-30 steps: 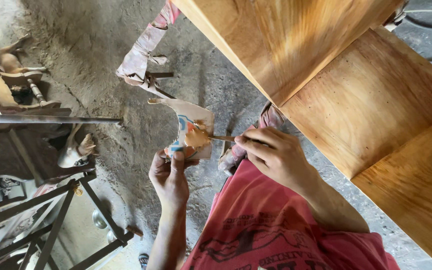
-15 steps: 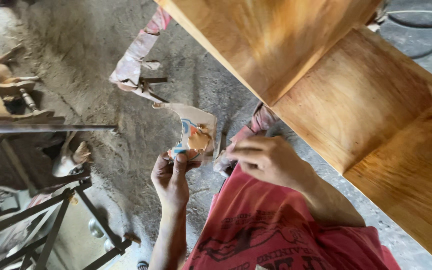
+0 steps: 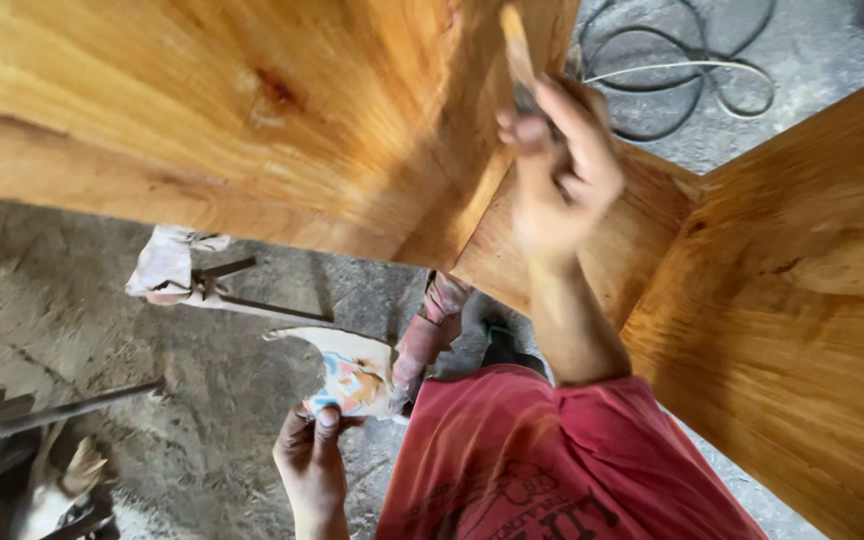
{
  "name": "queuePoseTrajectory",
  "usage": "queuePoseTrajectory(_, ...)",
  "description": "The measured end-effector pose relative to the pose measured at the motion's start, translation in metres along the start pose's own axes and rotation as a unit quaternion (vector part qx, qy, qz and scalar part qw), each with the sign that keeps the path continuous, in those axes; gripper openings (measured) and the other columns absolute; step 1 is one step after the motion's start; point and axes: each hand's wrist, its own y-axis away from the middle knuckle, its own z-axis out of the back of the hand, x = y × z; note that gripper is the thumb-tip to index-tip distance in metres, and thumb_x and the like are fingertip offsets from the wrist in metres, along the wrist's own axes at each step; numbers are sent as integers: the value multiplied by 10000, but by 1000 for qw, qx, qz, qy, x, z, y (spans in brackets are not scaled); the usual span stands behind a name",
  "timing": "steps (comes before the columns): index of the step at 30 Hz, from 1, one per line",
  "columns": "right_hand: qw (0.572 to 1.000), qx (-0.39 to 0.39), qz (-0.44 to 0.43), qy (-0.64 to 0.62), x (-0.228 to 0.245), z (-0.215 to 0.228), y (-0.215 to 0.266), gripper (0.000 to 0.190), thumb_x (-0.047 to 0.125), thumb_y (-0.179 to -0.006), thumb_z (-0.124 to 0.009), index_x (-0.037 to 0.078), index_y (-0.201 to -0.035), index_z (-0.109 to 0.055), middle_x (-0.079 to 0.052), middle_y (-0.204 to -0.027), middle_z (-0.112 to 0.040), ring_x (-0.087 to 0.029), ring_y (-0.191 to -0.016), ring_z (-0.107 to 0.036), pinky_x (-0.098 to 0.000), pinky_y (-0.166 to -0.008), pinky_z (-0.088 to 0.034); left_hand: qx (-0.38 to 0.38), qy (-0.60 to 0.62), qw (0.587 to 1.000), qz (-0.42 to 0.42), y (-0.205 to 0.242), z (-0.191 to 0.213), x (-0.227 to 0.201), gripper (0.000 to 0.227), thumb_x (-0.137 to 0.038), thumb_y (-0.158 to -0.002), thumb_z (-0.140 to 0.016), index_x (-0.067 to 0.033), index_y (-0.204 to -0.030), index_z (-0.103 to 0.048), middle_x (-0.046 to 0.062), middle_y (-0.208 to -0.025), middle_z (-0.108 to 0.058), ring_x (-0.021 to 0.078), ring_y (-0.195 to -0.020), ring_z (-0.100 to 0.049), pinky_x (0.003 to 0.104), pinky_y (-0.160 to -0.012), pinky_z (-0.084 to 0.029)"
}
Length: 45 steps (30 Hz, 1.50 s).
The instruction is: The person uses a small metal tool to scrape and widen a crack in a wooden structure, then applies a putty-like filler from a small container into the crack and smooths it with the tool.
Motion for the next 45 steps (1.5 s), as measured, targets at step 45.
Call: queuePoseTrajectory(45,990,18,106,95,-58,-18,-60,421,-154,-991,-629,79,-1334,-705,-57,-1332,-652,-108,-877,-671,-198,-742,-566,-9,-28,999,17,-24,-10,5,221,-155,-989,-682,41,-1090,-667,115,-959,-729,202,-854,-727,389,-792,-636)
